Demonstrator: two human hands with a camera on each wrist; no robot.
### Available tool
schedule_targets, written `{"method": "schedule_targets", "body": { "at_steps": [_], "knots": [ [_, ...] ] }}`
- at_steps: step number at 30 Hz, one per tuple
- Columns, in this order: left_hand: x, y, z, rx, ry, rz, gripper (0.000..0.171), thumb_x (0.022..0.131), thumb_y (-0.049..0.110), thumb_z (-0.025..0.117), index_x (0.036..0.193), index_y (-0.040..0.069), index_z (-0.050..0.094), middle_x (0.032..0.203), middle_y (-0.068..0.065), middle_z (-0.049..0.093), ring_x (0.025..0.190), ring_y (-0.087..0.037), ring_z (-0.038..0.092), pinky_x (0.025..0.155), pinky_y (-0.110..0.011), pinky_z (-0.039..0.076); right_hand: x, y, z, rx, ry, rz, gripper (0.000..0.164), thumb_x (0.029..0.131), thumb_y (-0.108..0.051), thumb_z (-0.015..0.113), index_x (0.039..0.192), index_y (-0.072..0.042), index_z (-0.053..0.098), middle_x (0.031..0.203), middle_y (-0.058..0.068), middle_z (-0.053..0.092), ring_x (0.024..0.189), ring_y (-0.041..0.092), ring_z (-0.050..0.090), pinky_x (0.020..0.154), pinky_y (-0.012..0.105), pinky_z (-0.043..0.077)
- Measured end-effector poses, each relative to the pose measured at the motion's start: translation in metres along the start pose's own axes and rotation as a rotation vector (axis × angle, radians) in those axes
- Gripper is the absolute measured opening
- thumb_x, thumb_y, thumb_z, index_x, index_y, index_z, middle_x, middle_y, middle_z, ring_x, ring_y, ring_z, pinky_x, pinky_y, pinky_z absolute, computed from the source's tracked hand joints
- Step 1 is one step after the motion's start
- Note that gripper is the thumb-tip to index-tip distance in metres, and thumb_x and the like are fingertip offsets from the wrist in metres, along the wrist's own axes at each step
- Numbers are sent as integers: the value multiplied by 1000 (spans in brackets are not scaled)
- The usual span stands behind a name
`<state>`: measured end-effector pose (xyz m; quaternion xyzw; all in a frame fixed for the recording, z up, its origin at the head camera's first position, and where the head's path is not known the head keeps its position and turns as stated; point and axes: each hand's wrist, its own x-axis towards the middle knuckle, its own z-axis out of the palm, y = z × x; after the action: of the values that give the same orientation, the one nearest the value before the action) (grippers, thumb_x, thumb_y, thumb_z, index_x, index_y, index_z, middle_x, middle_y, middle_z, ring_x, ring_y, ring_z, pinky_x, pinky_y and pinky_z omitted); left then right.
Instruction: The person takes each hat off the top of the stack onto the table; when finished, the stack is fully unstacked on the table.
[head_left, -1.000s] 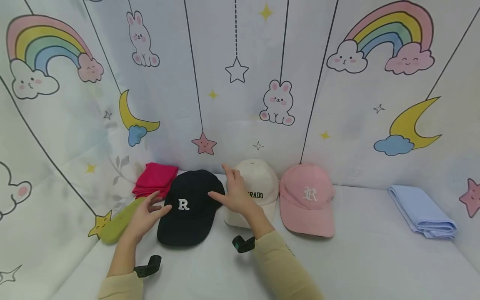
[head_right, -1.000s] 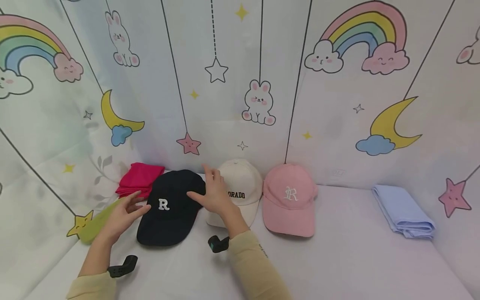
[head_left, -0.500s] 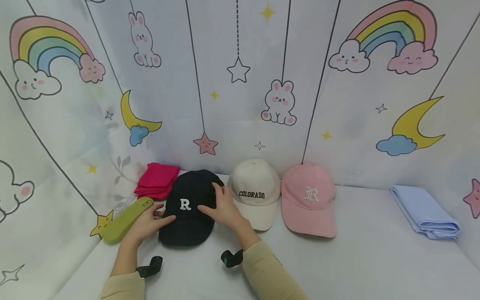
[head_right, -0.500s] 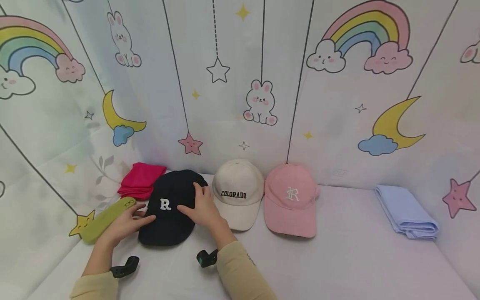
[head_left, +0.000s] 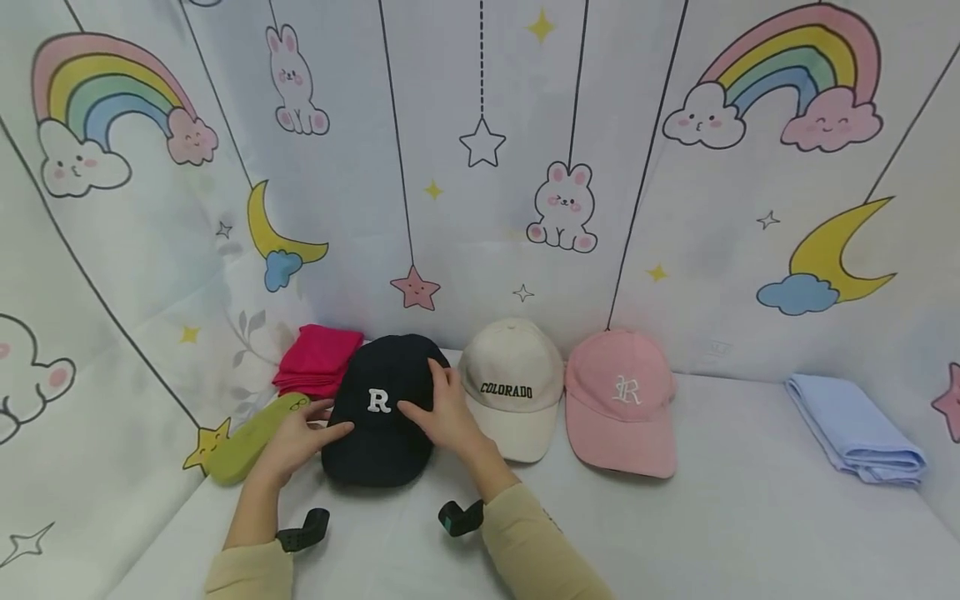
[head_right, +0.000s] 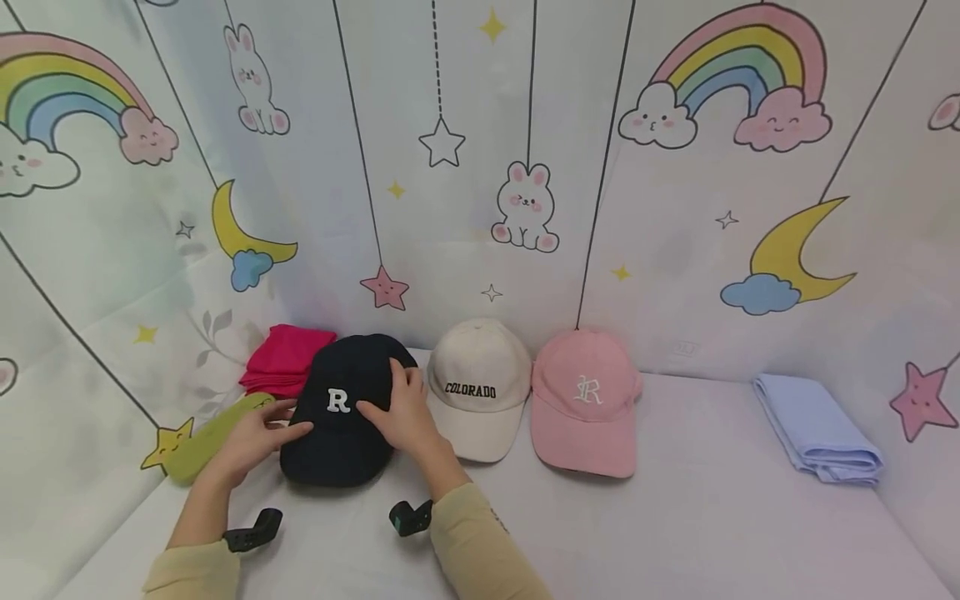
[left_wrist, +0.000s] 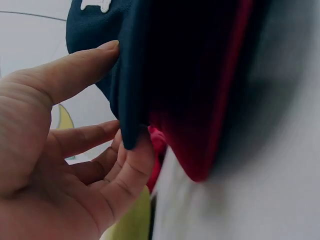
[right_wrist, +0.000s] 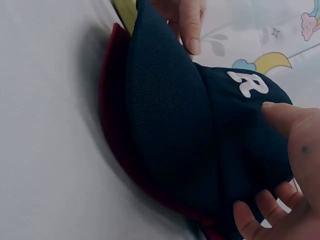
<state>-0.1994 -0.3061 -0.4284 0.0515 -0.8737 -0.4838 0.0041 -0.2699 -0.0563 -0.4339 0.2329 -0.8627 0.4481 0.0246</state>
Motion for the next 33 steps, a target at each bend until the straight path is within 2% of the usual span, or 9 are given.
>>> {"method": "schedule_targets", "body": {
  "at_steps": [4,11,15,19,24,33],
  "knots": [
    [-2,11,0,-7,27,22,79,93,30,75,149,-11,37,134,-29,51,114,-37,54,78,-29,53,1,-5,-8,6,25,-2,88,94,-43,70,159,-7,23,140,18,35,128,30,44,109,47,39],
    [-6,34,3,-61,79,16,78,93,31,74,150,-8,38,139,-27,50,119,-39,55,88,-30,55,5,-15,-29,15,48,-18,86,94,-37,72,158,-5,25,137,19,36,127,32,41,107,49,40],
    [-8,45,4,-117,120,2,76,93,31,75,151,-4,40,135,-25,52,117,-35,53,83,-21,53,9,-22,-40,26,49,-26,86,94,-36,73,158,-5,26,135,20,37,124,32,44,107,48,40],
    [-10,54,5,-126,150,-2,77,92,35,76,151,0,42,135,-23,53,117,-32,52,80,-16,50,11,-25,-50,43,69,-25,86,93,-34,74,158,-5,27,136,20,37,124,33,46,107,49,40],
    [-15,65,6,-157,164,26,76,92,34,76,152,2,42,136,-22,54,118,-33,54,83,-16,49,10,-30,-64,58,67,-23,85,92,-34,74,158,-7,27,137,19,36,125,33,45,107,50,40],
    [-21,96,13,-213,193,92,73,91,30,78,151,5,45,133,-19,55,113,-29,53,80,-16,52,4,-42,-103,47,111,-107,83,93,-30,75,157,-4,29,133,19,37,120,33,47,103,48,43]
  ]
}}
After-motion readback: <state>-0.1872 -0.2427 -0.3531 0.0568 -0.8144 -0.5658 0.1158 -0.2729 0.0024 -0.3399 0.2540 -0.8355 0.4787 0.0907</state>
